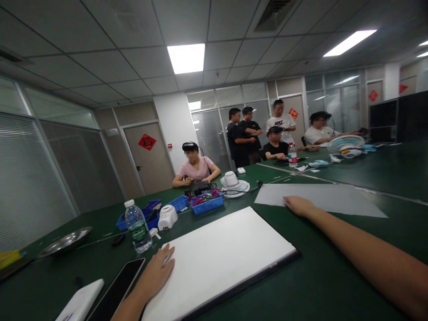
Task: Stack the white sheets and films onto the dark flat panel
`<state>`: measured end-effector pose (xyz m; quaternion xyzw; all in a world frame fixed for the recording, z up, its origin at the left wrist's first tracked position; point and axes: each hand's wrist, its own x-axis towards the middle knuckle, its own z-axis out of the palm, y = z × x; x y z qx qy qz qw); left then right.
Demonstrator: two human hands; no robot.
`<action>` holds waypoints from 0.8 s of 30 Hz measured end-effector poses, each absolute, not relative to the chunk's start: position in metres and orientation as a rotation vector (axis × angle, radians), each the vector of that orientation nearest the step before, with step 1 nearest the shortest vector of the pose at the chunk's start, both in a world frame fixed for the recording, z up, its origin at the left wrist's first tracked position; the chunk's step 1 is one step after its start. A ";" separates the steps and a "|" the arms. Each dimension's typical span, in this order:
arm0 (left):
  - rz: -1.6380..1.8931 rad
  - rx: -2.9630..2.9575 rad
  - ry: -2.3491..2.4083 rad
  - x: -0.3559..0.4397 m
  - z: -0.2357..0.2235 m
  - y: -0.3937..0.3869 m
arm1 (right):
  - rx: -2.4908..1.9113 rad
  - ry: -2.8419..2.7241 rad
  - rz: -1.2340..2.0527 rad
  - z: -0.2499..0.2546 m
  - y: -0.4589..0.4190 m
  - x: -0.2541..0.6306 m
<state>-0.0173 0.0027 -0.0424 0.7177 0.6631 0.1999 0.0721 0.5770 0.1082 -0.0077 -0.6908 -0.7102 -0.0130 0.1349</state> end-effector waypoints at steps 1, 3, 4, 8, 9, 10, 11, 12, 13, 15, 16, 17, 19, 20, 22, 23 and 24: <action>0.613 2.157 1.990 -0.017 -0.043 0.003 | -2.044 -2.053 -0.040 -0.011 0.112 0.577; 0.631 2.153 1.987 -0.015 -0.043 0.004 | -2.110 -2.058 -0.055 -0.019 0.118 0.570; 0.637 2.151 1.985 -0.014 -0.044 0.005 | -2.134 -2.065 -0.069 -0.023 0.121 0.564; 0.675 2.137 1.976 -0.013 -0.043 0.004 | -2.196 -2.077 -0.159 -0.034 0.126 0.537; 0.691 2.133 1.974 -0.013 -0.043 0.003 | -2.204 -2.074 -0.185 -0.036 0.125 0.532; 0.706 2.131 1.973 -0.013 -0.043 0.003 | -2.210 -2.069 -0.211 -0.037 0.123 0.528; 0.720 2.129 1.973 -0.013 -0.043 0.002 | -2.212 -2.064 -0.235 -0.037 0.121 0.525; 0.728 2.128 1.972 -0.013 -0.043 0.002 | -2.213 -2.057 -0.258 -0.037 0.118 0.523; 0.731 2.130 1.971 -0.013 -0.043 0.002 | -2.212 -2.048 -0.281 -0.036 0.116 0.522; 0.728 2.132 1.970 -0.013 -0.044 0.001 | -2.214 -2.024 -0.322 -0.034 0.110 0.522; 0.725 2.133 1.970 -0.013 -0.044 0.001 | -2.216 -2.010 -0.339 -0.034 0.108 0.522; 0.722 2.131 1.971 -0.013 -0.045 0.001 | -2.217 -1.996 -0.353 -0.033 0.106 0.521; 0.720 2.125 1.974 -0.013 -0.045 0.001 | -2.219 -1.973 -0.369 -0.033 0.103 0.519; 0.718 2.122 1.976 -0.013 -0.046 0.001 | -2.217 -1.965 -0.373 -0.033 0.102 0.516; 0.718 2.117 1.980 -0.013 -0.045 0.001 | -2.208 -1.960 -0.380 -0.033 0.101 0.511; 0.719 2.117 1.981 -0.012 -0.045 0.001 | -2.200 -1.962 -0.383 -0.033 0.101 0.508; 0.720 2.119 1.982 -0.012 -0.045 0.001 | -2.191 -1.965 -0.384 -0.033 0.100 0.505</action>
